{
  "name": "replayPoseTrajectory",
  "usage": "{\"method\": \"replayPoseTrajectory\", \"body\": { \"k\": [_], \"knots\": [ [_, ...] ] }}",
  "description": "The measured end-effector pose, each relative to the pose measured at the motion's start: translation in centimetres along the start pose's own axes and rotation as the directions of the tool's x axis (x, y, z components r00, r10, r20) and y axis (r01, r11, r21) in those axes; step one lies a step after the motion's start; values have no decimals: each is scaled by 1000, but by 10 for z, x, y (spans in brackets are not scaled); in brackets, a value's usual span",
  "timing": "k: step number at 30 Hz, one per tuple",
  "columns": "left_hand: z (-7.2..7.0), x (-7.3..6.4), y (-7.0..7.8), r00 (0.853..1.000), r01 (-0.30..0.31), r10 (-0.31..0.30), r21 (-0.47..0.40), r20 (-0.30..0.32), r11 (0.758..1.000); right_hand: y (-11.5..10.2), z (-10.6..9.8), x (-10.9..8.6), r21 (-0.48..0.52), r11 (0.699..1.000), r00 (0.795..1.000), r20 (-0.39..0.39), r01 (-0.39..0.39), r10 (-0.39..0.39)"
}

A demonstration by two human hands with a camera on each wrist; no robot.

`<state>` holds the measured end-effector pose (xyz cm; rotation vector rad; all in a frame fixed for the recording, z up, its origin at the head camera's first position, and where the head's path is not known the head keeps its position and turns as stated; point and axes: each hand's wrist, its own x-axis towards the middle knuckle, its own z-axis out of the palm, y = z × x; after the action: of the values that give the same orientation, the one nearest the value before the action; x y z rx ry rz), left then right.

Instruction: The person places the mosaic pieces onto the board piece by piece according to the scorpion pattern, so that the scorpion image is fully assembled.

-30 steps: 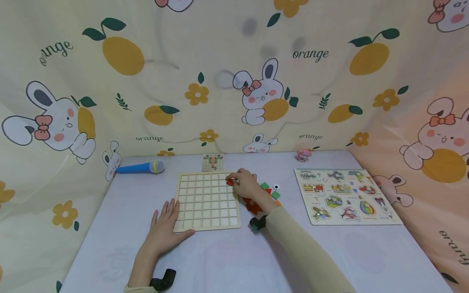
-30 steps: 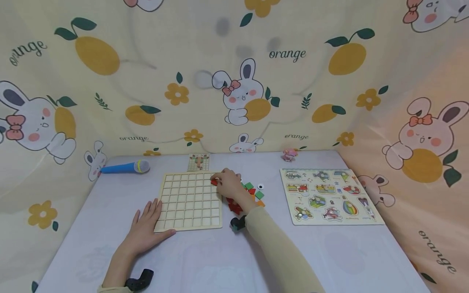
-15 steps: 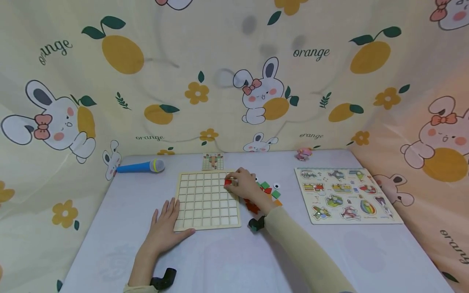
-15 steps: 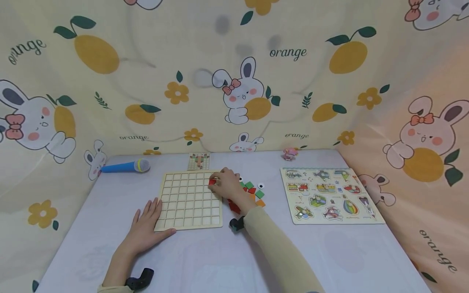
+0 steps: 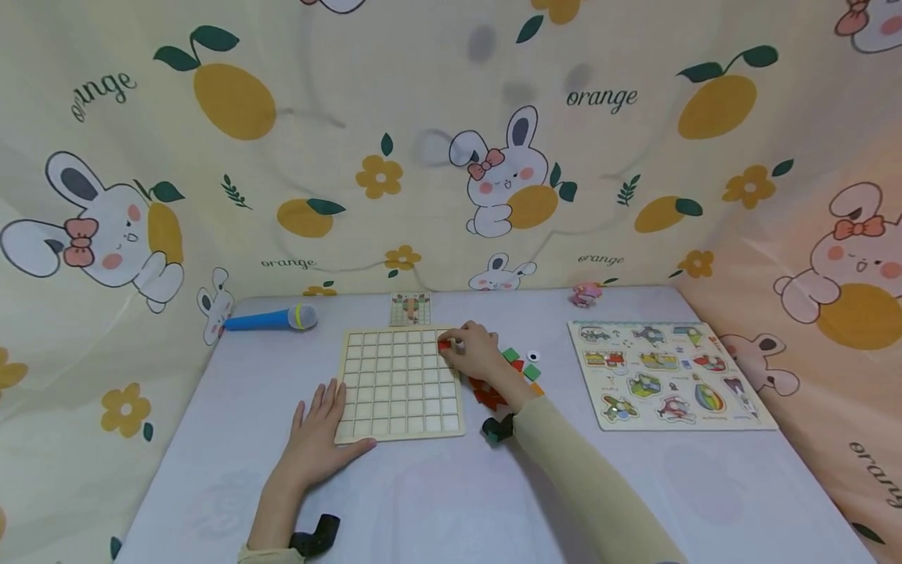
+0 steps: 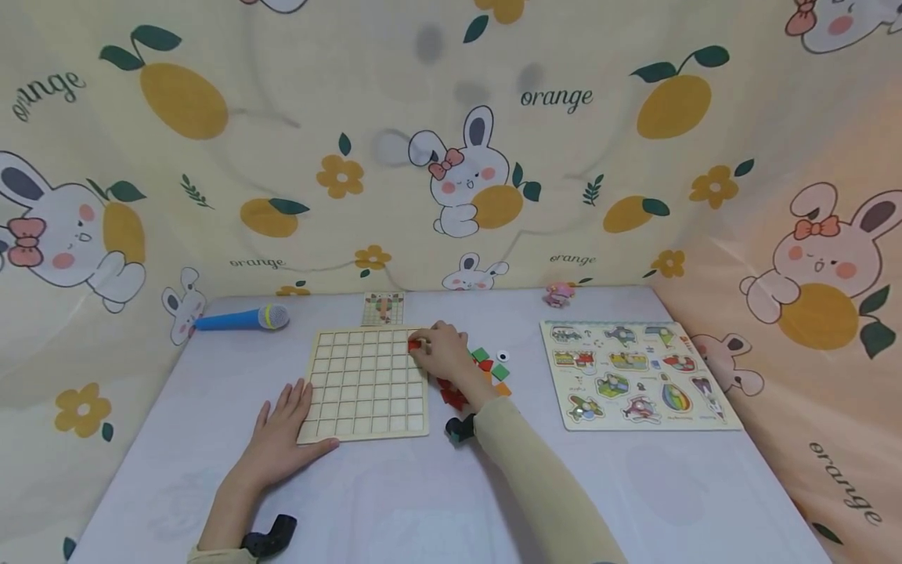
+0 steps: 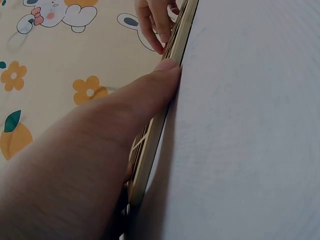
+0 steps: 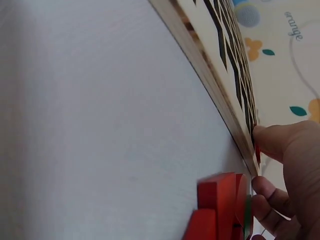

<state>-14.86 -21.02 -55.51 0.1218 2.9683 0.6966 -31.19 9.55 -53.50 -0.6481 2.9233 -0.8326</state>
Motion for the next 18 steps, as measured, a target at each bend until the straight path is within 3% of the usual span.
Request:
{"method": "replayPoseTrajectory", "body": {
  "k": [18],
  "knots": [
    [-3, -3, 3, 1000, 27, -27, 36, 4, 999, -14, -4, 3, -48, 995, 996, 25, -83, 84]
  ]
}}
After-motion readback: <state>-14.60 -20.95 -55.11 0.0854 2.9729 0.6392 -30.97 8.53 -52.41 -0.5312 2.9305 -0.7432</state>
